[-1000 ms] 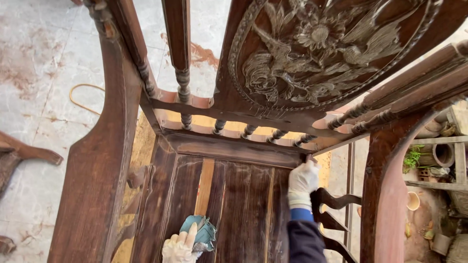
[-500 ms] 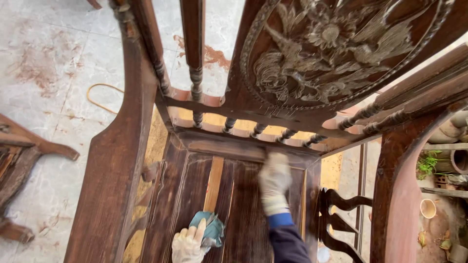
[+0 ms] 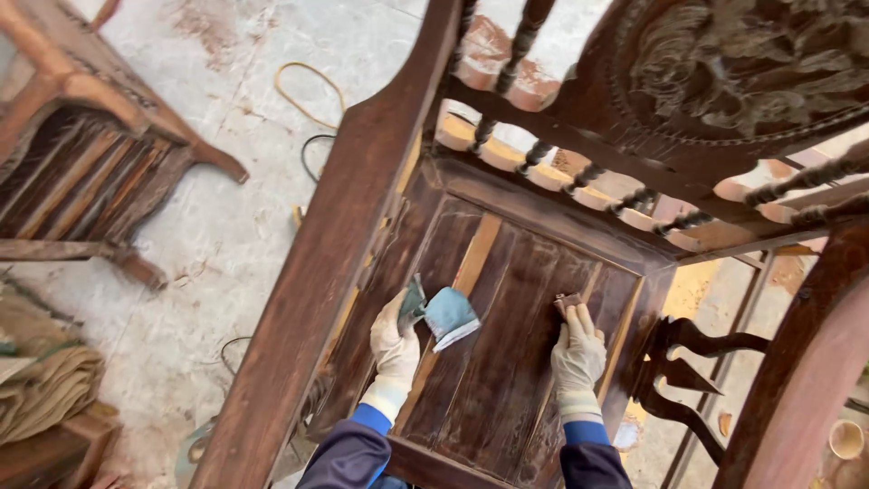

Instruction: The person sands an ornate carved wooden chair, rubbing an abrasive pad and sanding block along the turned spindles, seat rails and seat slats, then uses a power orbital sander on the seat surface. The chair sits on a tiled outdoor work area with other wooden furniture nearby.

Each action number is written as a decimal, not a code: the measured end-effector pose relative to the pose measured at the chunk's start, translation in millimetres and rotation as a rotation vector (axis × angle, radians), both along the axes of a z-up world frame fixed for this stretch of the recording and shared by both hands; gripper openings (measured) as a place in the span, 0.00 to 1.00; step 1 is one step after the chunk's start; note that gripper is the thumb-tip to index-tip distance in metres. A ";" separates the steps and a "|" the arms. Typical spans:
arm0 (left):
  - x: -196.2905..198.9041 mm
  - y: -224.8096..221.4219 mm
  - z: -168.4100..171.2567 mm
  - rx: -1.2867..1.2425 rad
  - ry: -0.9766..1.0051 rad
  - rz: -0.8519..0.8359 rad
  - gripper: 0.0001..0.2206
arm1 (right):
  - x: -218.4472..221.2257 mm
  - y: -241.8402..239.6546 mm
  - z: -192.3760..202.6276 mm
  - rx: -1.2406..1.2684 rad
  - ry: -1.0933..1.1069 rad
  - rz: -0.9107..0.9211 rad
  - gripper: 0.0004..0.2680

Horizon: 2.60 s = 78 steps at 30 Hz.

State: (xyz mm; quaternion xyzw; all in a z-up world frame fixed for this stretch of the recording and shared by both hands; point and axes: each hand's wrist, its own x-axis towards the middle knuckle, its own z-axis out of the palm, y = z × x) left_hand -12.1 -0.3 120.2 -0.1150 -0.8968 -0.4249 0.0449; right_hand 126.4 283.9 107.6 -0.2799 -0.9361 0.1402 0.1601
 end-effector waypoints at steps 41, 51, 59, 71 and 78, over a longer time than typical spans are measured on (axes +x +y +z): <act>79.9 -26.8 30.1 0.866 -1.555 0.050 0.16 | 11.3 -136.6 91.7 -1.671 -0.110 0.062 0.26; 43.5 -55.3 35.4 0.993 -1.165 0.213 0.10 | -71.3 -117.2 63.8 -0.275 -0.305 0.481 0.21; 23.8 -13.4 65.9 1.011 -0.815 0.213 0.31 | -43.0 -126.7 59.5 -0.036 -0.469 0.803 0.07; 36.7 -8.6 66.7 0.713 -1.068 -0.240 0.24 | -10.9 -121.3 119.6 -0.028 0.103 0.758 0.07; 6.6 -19.6 123.7 0.103 -0.654 -0.684 0.25 | -9.5 -124.6 120.4 -0.318 -0.162 0.893 0.09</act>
